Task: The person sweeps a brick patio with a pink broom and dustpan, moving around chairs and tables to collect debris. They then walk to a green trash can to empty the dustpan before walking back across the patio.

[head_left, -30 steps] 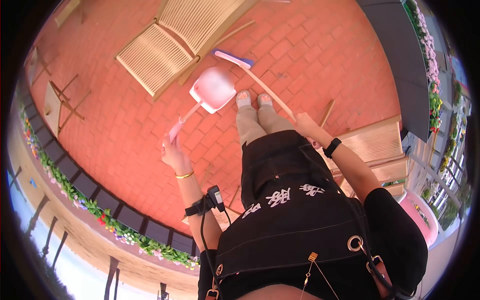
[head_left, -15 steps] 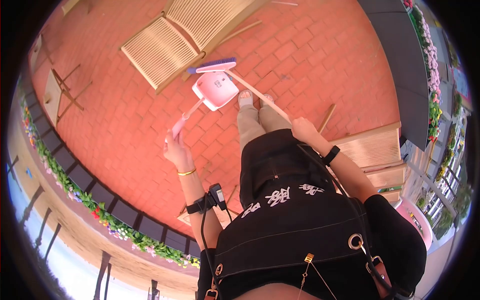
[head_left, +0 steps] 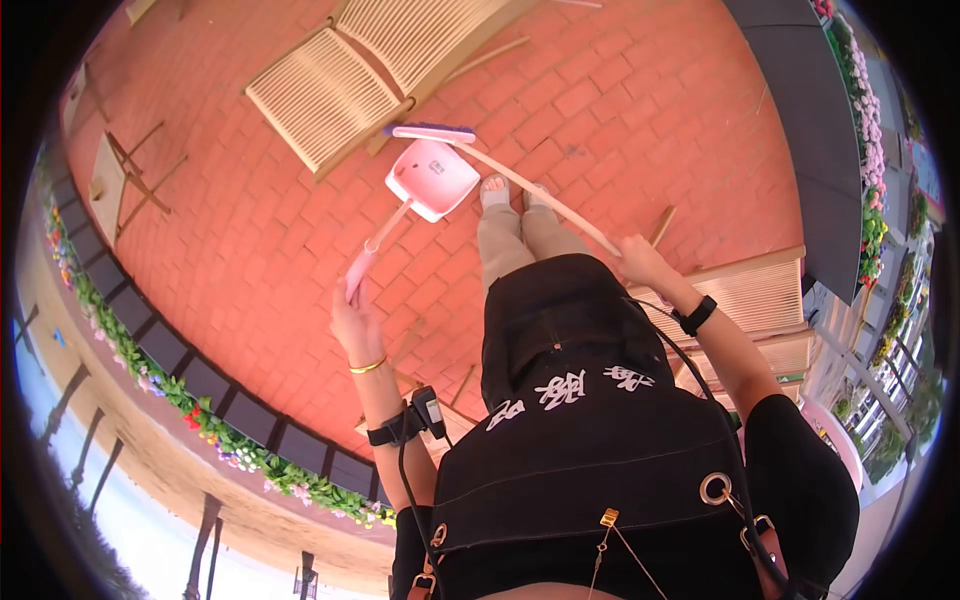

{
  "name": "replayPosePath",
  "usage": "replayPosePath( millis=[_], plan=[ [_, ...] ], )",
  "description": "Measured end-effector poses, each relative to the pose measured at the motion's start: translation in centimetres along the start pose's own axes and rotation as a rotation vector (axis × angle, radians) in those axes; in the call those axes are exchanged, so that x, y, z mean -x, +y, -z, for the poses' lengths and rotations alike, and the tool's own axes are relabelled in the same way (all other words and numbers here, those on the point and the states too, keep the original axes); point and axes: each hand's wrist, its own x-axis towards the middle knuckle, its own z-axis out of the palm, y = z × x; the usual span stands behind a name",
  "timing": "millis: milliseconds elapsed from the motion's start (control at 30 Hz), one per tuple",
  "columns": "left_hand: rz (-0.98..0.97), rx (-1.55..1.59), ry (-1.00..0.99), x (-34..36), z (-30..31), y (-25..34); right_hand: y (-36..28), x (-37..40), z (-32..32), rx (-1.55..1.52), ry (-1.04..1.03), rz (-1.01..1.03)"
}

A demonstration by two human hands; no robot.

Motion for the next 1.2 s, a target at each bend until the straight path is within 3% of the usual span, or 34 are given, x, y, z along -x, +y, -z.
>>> replayPosePath(
  millis=[100, 200, 267, 400, 500, 567, 700, 767, 900, 1000, 1100, 1167, 1200],
  plan=[
    [-0.023, -0.012, 0.074, 0.1, -0.3, 0.0, -0.5, -1.3, -0.2, 0.200, -0.077, -0.170],
    [-0.069, -0.042, 0.075, 0.5, -1.2, -0.1, 0.4, -2.4, -1.3, 0.102, -0.115, -0.177],
    [-0.108, -0.035, -0.012, 0.5, -1.8, -0.3, 0.1, -2.4, -1.2, -0.178, -0.212, -0.243],
    [-0.144, -0.062, 0.022, 0.9, -2.8, -0.9, 1.3, -0.2, 0.1, -0.316, -0.252, -0.249],
    [-0.150, -0.071, 0.046, 1.0, -3.2, -0.8, 1.9, 0.3, 0.5, -0.202, -0.199, -0.179],
    [-0.157, -0.085, 0.058, 1.1, -3.3, -0.8, 2.3, -0.1, -0.2, 0.105, 0.024, 0.066],
    [-0.144, -0.067, 0.036, 0.9, -2.6, -1.0, -0.6, -3.1, -1.9, 0.290, -0.041, -0.165],
    [-0.147, -0.059, 0.059, 1.0, -2.0, -1.1, -0.2, -4.8, -3.8, 0.120, -0.057, -0.039],
    [-0.167, -0.103, 0.086, 3.1, 0.1, -0.6, 0.1, -4.1, -4.0, 0.135, 0.011, -0.026],
    [-0.112, -0.150, 0.060, 3.3, 1.1, -0.3, -0.6, -4.0, -3.7, 0.190, -0.121, -0.141],
    [-0.156, -0.136, 0.065, 2.3, 0.4, -0.6, -1.4, -4.2, -4.3, 0.083, -0.112, -0.006],
    [-0.147, -0.103, 0.060, 2.2, -0.4, -0.6, -2.0, -3.6, -2.6, -0.350, -0.394, -0.294],
    [-0.146, -0.098, 0.057, 2.1, -0.6, -0.6, -2.2, -3.2, -1.9, -0.346, -0.390, -0.295]
  ],
)
